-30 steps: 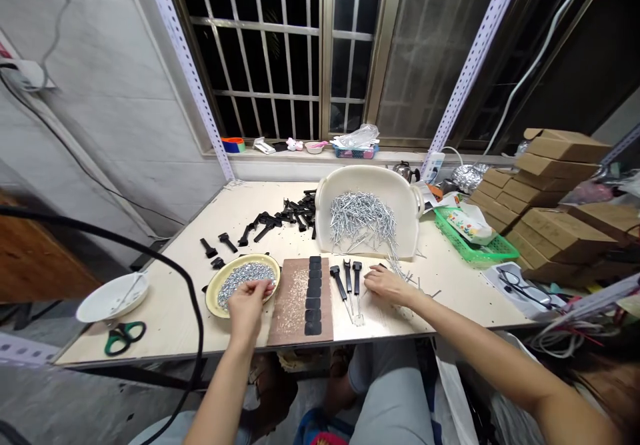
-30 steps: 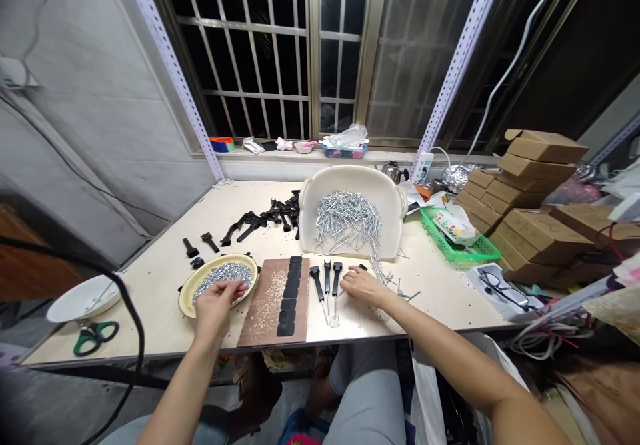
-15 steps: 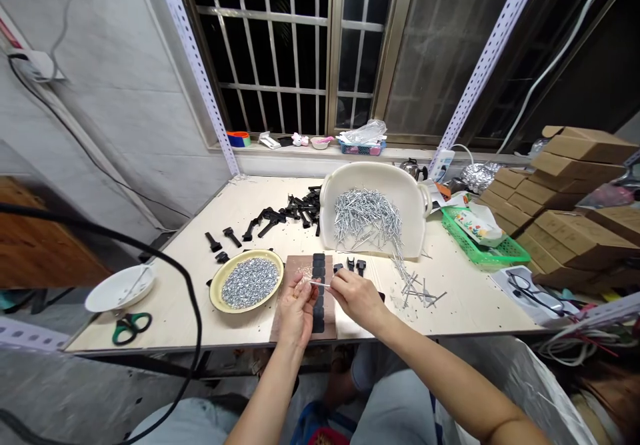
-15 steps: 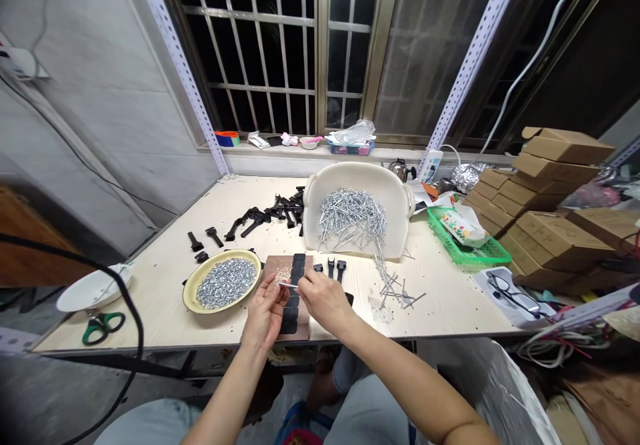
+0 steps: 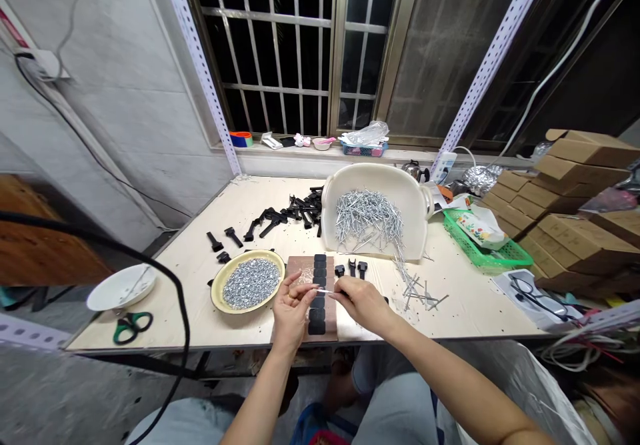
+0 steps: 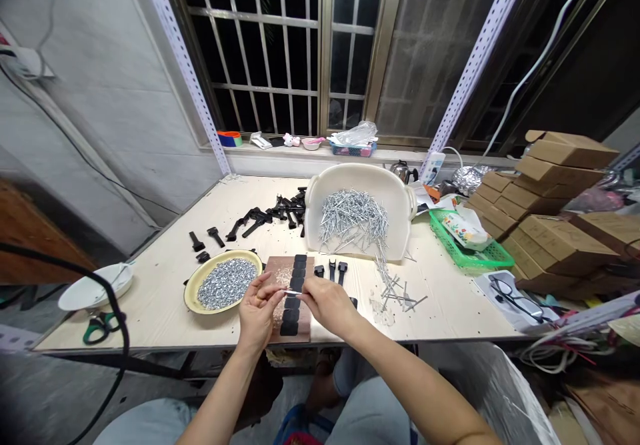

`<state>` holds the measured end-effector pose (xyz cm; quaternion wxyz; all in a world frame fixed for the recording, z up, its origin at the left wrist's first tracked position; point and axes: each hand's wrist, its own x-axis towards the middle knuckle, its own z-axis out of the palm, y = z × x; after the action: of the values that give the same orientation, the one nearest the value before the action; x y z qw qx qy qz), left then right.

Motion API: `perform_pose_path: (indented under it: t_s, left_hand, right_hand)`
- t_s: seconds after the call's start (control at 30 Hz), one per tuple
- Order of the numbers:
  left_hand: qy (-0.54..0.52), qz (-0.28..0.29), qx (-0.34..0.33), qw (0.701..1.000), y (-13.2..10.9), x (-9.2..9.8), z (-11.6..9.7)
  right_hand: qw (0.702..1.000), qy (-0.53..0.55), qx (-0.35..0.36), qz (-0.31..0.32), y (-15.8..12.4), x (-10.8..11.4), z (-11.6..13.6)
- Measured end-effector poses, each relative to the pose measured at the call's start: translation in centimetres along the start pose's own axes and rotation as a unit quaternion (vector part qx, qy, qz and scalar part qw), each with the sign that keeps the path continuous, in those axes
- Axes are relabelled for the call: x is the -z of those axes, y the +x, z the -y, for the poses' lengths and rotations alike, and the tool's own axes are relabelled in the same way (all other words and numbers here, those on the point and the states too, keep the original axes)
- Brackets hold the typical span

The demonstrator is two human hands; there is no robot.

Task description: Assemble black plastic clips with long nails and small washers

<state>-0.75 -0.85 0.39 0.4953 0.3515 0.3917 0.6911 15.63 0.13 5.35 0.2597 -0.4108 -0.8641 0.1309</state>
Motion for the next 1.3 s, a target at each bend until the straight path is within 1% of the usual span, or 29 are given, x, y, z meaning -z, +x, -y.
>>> perform_pose_path:
  t_s: [0.13, 0.2, 0.33, 0.4, 0.47, 0.53, 0.6, 0.7, 0.8, 0.93, 1.07, 1.2, 1.3]
  left_hand:
    - [0.008, 0.007, -0.011, 1.000, 0.0, 0.3, 0.0]
    - [0.013, -0.007, -0.018, 1.000, -0.1, 0.2, 0.0]
    - [0.012, -0.046, -0.025, 0.999, -0.3, -0.5, 0.0]
    - [0.010, -0.060, -0.030, 0.998, -0.4, -0.9, -0.1]
    - [0.009, -0.062, -0.033, 0.997, -0.4, -1.0, -0.1]
    - [0.011, -0.053, -0.032, 0.998, -0.4, -1.0, -0.2]
    - [0.017, -0.044, -0.029, 0.998, -0.4, -0.8, -0.1]
    - [0.019, -0.052, -0.030, 0.998, -0.6, -0.6, 0.0]
    - [0.024, -0.065, -0.029, 0.997, -0.7, -0.6, 0.1]
    - [0.024, -0.079, -0.027, 0.996, -0.8, -1.0, 0.0]
    - [0.017, -0.081, -0.025, 0.996, -0.9, -1.2, -0.2]
    - [0.007, -0.074, -0.022, 0.997, -1.0, -1.1, -0.2]
    - [0.009, -0.064, -0.021, 0.998, -1.0, -0.9, -0.1]
  right_hand:
    - [0.997, 0.077, -0.010, 0.022, 0.0, -0.3, -0.2]
    - [0.997, 0.080, -0.005, 0.001, 0.0, -0.8, -0.2]
    - [0.996, 0.001, 0.025, -0.082, -0.2, -1.7, -0.1]
    - [0.993, -0.040, 0.038, -0.100, -0.3, -1.9, 0.0]
    - [0.992, -0.058, 0.047, -0.101, -0.3, -1.7, 0.2]
    - [0.993, -0.056, 0.048, -0.091, -0.3, -1.5, 0.3]
    - [0.995, -0.041, 0.045, -0.077, -0.3, -1.3, 0.3]
    - [0.997, -0.010, 0.042, -0.066, -0.3, -1.4, 0.2]
    - [0.997, -0.005, 0.042, -0.072, -0.3, -1.8, 0.2]
    - [0.992, -0.041, 0.061, -0.101, -0.3, -2.2, 0.5]
    - [0.986, -0.069, 0.083, -0.124, -0.3, -2.1, 0.7]
    - [0.988, -0.081, 0.067, -0.117, -0.3, -1.9, 1.0]
    - [0.991, -0.071, 0.051, -0.104, -0.4, -2.0, 1.0]
